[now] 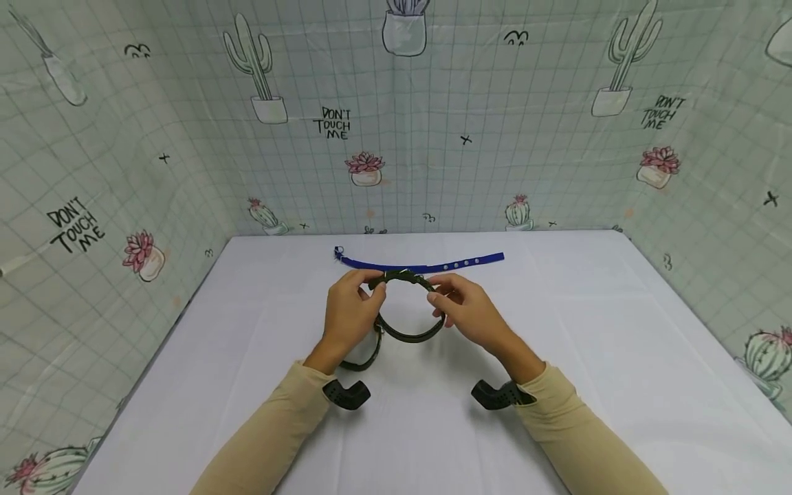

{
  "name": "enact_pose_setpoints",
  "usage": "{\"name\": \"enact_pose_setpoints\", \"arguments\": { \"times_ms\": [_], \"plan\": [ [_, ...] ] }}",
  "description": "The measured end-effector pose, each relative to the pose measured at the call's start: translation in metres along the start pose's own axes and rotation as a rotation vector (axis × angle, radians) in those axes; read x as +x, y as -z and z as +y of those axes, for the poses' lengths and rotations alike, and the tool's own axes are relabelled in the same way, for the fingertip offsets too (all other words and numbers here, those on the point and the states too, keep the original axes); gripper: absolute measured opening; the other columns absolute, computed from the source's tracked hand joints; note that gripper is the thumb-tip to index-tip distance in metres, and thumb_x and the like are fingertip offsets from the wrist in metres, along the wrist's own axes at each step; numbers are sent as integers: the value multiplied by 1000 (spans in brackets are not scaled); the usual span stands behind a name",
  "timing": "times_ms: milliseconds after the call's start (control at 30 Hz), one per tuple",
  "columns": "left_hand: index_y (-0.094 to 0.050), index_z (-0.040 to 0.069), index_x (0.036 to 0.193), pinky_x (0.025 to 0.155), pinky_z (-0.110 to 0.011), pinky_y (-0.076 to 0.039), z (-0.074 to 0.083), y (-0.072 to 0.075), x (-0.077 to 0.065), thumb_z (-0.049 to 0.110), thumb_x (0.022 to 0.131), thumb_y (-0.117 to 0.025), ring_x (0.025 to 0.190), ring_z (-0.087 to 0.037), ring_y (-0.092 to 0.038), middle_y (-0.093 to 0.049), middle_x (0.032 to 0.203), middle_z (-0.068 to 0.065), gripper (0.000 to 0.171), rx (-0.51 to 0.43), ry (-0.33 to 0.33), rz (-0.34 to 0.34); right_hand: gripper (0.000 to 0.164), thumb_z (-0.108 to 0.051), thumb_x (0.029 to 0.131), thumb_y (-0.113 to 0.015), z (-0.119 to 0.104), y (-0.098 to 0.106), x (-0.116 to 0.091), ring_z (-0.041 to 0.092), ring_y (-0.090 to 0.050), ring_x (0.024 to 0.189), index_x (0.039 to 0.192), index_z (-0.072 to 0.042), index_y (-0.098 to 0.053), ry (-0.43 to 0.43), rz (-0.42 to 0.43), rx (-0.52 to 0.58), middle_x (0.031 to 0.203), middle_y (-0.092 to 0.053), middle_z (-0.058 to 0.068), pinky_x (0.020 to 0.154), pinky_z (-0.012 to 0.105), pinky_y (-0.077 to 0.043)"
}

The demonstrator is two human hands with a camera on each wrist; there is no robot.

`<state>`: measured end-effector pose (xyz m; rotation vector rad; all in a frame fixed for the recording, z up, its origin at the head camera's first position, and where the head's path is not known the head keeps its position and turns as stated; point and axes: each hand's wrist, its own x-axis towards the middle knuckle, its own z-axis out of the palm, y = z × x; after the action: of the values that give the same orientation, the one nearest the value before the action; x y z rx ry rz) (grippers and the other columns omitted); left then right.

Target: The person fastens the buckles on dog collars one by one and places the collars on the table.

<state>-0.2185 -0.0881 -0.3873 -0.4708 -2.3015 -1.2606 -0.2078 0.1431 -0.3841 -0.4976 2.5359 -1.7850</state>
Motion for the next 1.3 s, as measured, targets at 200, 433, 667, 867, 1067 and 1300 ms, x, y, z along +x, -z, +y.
{"name": "enact_pose_setpoints", "arguments": {
  "times_ms": [200,433,667,867,1067,1300],
  "plan": [
    [-73,6,114,51,-28,-44,-5,0,-3,11,93,-69,61,-13,-52,-68,104,-5,22,-13,72,1,39,-15,100,-63,1,-3,-1,33,-58,66,137,-5,-58,3,-51,-38,88,-63,10,64,39,-53],
    [-67,6,126,51,-28,-48,0,-3,-5,17,97,-67,64,-13,-57,-63,107,-4,31,-86,154,-100,30,-18,100,-64,7,0,-1,22,-54,64,128,-7,-65,-10,85,11,91,-68,13,56,28,-48],
    [-55,9,143,62,-31,-53,5,-5,-6,27,93,-75,80,-14,-62,-57,125,-3,57,-133,212,-344,19,-21,101,-62,23,0,-3,38,-62,87,111,-5,-67,0,284,-4,89,-72,10,59,27,-47],
    [-42,13,153,76,-31,-55,7,-11,-11,35,82,-86,96,-13,-60,-47,137,-6,87,-103,251,-492,18,-20,101,-62,32,0,-4,31,-64,89,110,-6,-68,-36,324,-24,89,-72,8,64,30,-47],
    [-35,16,157,77,-31,-54,6,-7,-10,32,76,-90,96,-15,-58,-42,139,-10,99,-49,233,-544,22,-25,101,-62,28,-4,2,34,-68,93,111,-6,-68,-19,279,-11,93,-71,9,67,34,-52],
    [-36,13,156,76,-30,-54,8,-12,-6,28,78,-89,97,-17,-57,-41,139,-13,95,-62,211,-534,23,-25,101,-62,30,1,3,40,-65,89,113,-6,-68,-36,277,-10,94,-71,11,61,29,-51]
  ]
}}
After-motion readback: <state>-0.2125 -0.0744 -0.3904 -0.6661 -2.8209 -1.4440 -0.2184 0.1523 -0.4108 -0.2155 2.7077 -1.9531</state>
